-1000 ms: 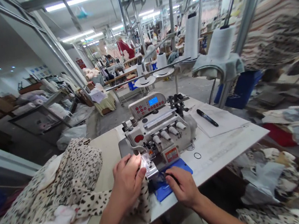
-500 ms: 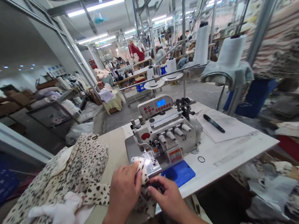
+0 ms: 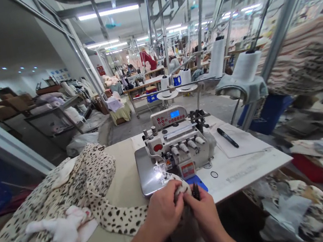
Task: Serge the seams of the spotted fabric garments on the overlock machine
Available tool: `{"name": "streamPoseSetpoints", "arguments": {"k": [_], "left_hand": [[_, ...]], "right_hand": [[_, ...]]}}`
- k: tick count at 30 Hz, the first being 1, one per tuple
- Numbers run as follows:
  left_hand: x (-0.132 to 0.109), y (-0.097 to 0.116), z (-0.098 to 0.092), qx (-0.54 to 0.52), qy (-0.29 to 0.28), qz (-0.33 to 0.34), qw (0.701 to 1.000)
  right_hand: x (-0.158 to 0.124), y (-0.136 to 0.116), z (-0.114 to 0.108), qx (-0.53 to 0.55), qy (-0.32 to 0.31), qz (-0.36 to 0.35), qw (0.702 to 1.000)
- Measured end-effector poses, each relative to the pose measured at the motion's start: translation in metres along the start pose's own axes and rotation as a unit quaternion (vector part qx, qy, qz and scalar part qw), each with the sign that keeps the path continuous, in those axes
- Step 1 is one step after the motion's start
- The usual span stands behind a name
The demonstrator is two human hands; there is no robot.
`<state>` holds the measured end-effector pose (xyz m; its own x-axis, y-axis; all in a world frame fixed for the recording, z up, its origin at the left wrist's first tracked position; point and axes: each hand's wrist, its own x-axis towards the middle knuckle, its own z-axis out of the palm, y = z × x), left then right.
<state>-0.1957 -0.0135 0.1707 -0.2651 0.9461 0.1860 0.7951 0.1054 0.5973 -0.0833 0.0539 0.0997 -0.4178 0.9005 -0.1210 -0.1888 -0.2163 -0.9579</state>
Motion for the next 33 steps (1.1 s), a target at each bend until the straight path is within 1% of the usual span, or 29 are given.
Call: {"name": "streamPoseSetpoints", "arguments": {"k": [2,3,5,6,8,10,11,12,13,14,15,16,17,18,19,21,22,23,24,26,28,30,31,32,33], "left_hand": [[-0.003,-0.002,-0.007,0.009,-0.001,-0.001,1.0],[-0.007,-0.005,-0.015,0.007,-0.001,-0.004,1.0],[-0.018,-0.015,-0.039,-0.005,-0.002,-0.012,1.0],[-0.023,-0.023,-0.055,-0.01,-0.002,-0.016,1.0],[-0.035,-0.041,-0.089,0.001,0.008,-0.027,1.0],[-0.047,-0.063,-0.125,0.032,0.042,-0.042,0.998],[-0.053,-0.074,-0.142,0.048,0.064,-0.046,0.996],[-0.06,-0.086,-0.157,0.066,0.088,-0.046,0.993],[-0.068,-0.096,-0.17,0.087,0.116,-0.042,0.989],[-0.077,-0.106,-0.181,0.111,0.147,-0.036,0.982],[-0.088,-0.115,-0.188,0.139,0.176,-0.03,0.974],[-0.1,-0.123,-0.192,0.167,0.196,-0.026,0.966],[-0.113,-0.13,-0.192,0.196,0.202,-0.025,0.959],[-0.127,-0.136,-0.188,0.224,0.193,-0.029,0.955],[-0.14,-0.14,-0.182,0.249,0.173,-0.037,0.952],[-0.165,-0.147,-0.164,0.279,0.127,-0.06,0.95],[-0.174,-0.15,-0.154,0.281,0.114,-0.071,0.95],[-0.182,-0.151,-0.144,0.273,0.109,-0.08,0.952],[-0.187,-0.152,-0.136,0.256,0.107,-0.089,0.957],[-0.193,-0.15,-0.124,0.199,0.108,-0.11,0.968],[-0.193,-0.146,-0.122,0.125,0.123,-0.133,0.976],[-0.19,-0.14,-0.129,0.067,0.136,-0.127,0.98],[-0.187,-0.137,-0.136,0.051,0.132,-0.117,0.983],[-0.184,-0.136,-0.146,0.047,0.119,-0.117,0.985],[-0.18,-0.136,-0.158,0.054,0.103,-0.132,0.984]], "right_hand": [[0.001,-0.009,-0.009,-0.041,-0.027,-0.007,0.999],[0.0,-0.014,-0.012,-0.072,-0.046,-0.009,0.996],[-0.006,-0.026,-0.014,-0.165,-0.089,-0.029,0.982],[-0.009,-0.031,-0.014,-0.217,-0.119,-0.042,0.968],[-0.015,-0.042,-0.007,-0.311,-0.202,-0.064,0.927],[-0.016,-0.049,0.006,-0.378,-0.294,-0.082,0.874],[-0.015,-0.05,0.014,-0.403,-0.328,-0.097,0.849],[-0.013,-0.049,0.023,-0.428,-0.344,-0.123,0.827],[-0.01,-0.047,0.033,-0.453,-0.333,-0.166,0.81],[-0.008,-0.042,0.042,-0.477,-0.297,-0.223,0.796],[-0.006,-0.036,0.051,-0.496,-0.247,-0.288,0.781],[-0.005,-0.029,0.058,-0.508,-0.197,-0.351,0.762],[-0.006,-0.02,0.064,-0.514,-0.161,-0.403,0.74],[-0.009,-0.011,0.068,-0.52,-0.151,-0.441,0.716],[-0.012,-0.001,0.07,-0.529,-0.167,-0.463,0.691],[-0.021,0.016,0.069,-0.551,-0.245,-0.469,0.645],[-0.024,0.023,0.067,-0.559,-0.284,-0.462,0.628],[-0.027,0.028,0.064,-0.562,-0.313,-0.453,0.618],[-0.028,0.032,0.061,-0.561,-0.329,-0.446,0.615],[-0.026,0.035,0.055,-0.554,-0.33,-0.442,0.623],[-0.02,0.035,0.051,-0.545,-0.324,-0.442,0.634],[-0.014,0.036,0.047,-0.527,-0.333,-0.432,0.651],[-0.011,0.037,0.045,-0.51,-0.335,-0.425,0.669],[-0.008,0.039,0.042,-0.486,-0.329,-0.416,0.694],[-0.005,0.041,0.039,-0.458,-0.316,-0.409,0.724]]}}
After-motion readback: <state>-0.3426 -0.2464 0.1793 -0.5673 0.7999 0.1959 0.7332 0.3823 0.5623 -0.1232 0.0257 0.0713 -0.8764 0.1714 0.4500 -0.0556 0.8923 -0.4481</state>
